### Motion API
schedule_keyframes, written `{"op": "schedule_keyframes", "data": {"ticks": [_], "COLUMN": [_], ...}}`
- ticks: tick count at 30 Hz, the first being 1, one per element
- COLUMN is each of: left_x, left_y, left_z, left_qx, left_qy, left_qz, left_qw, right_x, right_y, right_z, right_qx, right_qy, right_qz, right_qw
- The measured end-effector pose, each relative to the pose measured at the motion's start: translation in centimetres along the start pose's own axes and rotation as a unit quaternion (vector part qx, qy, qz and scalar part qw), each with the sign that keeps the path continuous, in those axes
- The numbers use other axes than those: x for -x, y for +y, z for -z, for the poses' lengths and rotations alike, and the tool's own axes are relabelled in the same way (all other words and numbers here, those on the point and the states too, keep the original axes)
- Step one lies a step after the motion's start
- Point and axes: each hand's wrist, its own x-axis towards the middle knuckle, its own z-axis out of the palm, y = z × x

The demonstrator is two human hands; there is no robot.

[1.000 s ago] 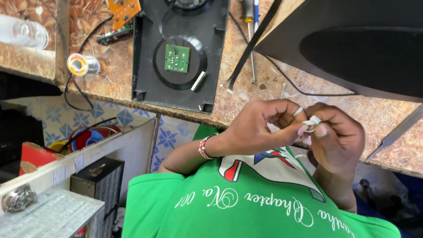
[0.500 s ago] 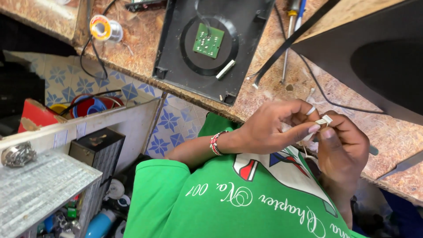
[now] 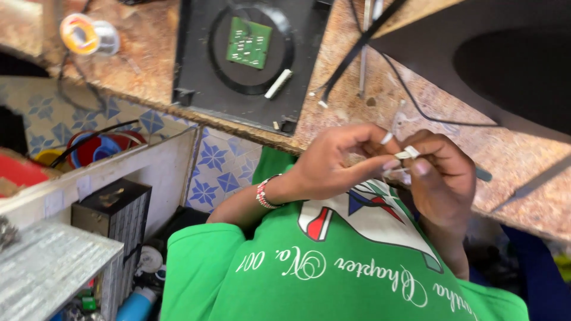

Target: Stripping insulation from the individual wires of a ribbon cable using side cutters at an electronics repair bench.

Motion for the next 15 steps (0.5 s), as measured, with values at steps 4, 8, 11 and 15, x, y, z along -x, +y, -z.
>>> {"op": "schedule_keyframes", "data": {"ticks": [4,8,11,15], "left_x": [-0.4,-0.4,-0.5,-0.7], "left_y": [-0.4,-0.6,-0.4,0.0], "left_z": [0.1,0.1,-0.1,-0.3], "left_qx": [-0.062,-0.018,-0.013,-0.008], "left_qy": [0.042,0.052,0.056,0.063], "left_qz": [-0.067,-0.058,-0.054,-0.053], "left_qw": [0.995,0.997,0.997,0.997], "right_x": [-0.6,-0.8,-0.8,-0.8], "right_y": [-0.3,-0.1,0.5,0.0], "right_z": [-0.5,-0.5,-0.1,-0.3], "right_qx": [0.112,0.105,0.107,0.11], "right_qy": [0.004,-0.009,-0.01,-0.014], "right_qz": [0.062,0.099,0.098,0.095], "right_qw": [0.992,0.989,0.989,0.989]}}
